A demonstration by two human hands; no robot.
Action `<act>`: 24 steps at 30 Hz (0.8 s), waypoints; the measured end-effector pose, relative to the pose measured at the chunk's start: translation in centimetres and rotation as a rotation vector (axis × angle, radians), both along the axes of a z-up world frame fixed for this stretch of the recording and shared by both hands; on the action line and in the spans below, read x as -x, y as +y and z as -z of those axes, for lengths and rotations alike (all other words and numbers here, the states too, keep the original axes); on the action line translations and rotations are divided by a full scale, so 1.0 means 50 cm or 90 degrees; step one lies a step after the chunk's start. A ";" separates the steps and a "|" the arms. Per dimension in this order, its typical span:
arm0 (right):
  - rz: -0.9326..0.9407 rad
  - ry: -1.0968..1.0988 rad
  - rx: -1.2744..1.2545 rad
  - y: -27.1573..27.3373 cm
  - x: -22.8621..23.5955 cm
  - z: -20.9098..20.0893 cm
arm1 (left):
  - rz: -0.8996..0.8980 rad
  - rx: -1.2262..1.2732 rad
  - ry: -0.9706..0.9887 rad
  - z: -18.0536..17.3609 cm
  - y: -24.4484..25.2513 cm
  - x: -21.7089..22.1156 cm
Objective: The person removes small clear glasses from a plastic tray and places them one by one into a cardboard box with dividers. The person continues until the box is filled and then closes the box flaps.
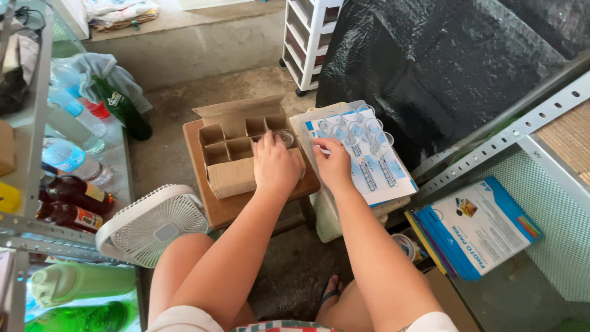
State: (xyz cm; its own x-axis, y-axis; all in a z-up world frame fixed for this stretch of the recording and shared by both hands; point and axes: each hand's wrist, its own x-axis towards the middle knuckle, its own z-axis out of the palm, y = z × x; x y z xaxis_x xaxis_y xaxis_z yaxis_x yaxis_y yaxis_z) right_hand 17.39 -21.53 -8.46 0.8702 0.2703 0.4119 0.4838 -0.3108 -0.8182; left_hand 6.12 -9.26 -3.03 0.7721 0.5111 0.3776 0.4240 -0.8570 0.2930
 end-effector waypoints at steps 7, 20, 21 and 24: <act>0.174 0.066 0.033 -0.143 -0.103 0.045 | 0.163 0.086 -0.238 -0.042 -0.153 -0.084; 0.341 0.235 -0.046 -0.310 -0.294 0.181 | 0.283 0.523 0.190 0.126 -0.268 -0.356; 0.315 0.271 -0.065 -0.302 -0.287 0.177 | 0.327 0.494 0.235 0.100 -0.263 -0.347; 0.304 0.255 -0.023 -0.293 -0.311 0.193 | 0.363 0.376 0.299 0.136 -0.276 -0.394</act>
